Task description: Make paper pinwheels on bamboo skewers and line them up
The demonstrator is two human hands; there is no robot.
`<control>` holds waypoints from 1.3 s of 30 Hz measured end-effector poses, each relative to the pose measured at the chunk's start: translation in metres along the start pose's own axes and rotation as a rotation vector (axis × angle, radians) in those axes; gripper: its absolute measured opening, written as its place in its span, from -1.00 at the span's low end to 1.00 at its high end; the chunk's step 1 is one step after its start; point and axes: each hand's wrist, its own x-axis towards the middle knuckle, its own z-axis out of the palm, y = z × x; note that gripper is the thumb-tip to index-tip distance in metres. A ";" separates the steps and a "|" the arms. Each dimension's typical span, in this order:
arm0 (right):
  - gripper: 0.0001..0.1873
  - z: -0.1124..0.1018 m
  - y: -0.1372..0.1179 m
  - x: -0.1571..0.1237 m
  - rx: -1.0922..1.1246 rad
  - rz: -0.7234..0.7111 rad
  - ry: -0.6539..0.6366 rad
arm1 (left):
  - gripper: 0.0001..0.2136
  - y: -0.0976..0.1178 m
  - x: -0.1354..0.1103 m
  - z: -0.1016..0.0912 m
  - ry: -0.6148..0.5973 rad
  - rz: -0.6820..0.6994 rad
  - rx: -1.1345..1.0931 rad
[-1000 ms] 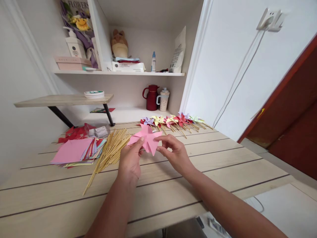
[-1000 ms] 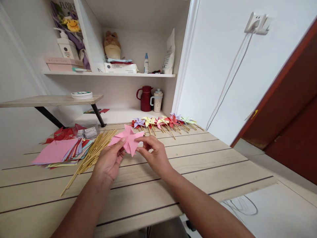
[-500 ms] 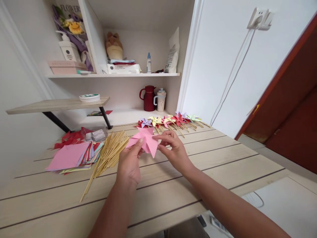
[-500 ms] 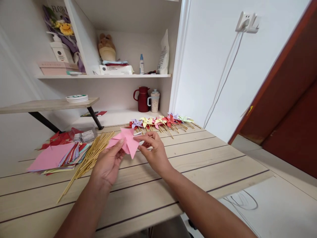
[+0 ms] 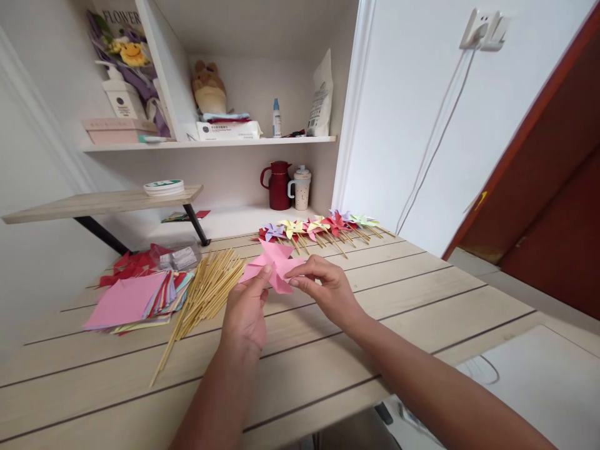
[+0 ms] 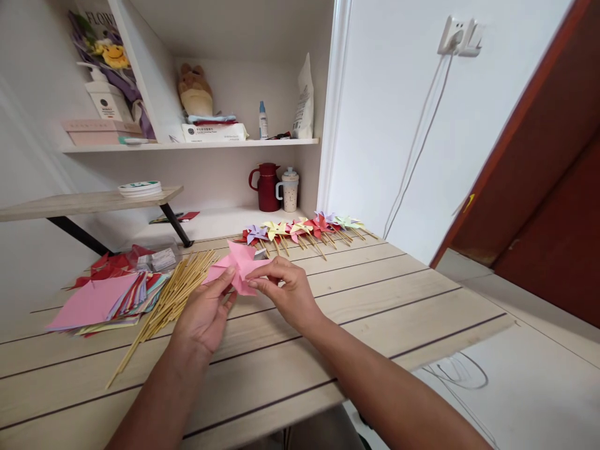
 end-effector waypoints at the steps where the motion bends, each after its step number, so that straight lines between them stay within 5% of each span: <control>1: -0.87 0.000 0.000 0.000 -0.002 0.007 0.003 | -0.68 0.000 0.000 0.000 -0.001 0.020 0.017; 8: -0.82 -0.001 0.001 0.002 -0.017 0.032 0.028 | -0.66 -0.001 -0.002 0.002 -0.166 0.070 0.037; 22: -0.79 -0.002 -0.001 0.002 -0.070 0.024 0.009 | -0.70 -0.005 -0.005 0.005 -0.042 0.289 0.275; 39: -0.81 -0.003 -0.004 0.004 -0.155 0.063 0.005 | -0.73 -0.006 -0.006 0.004 -0.025 0.361 0.415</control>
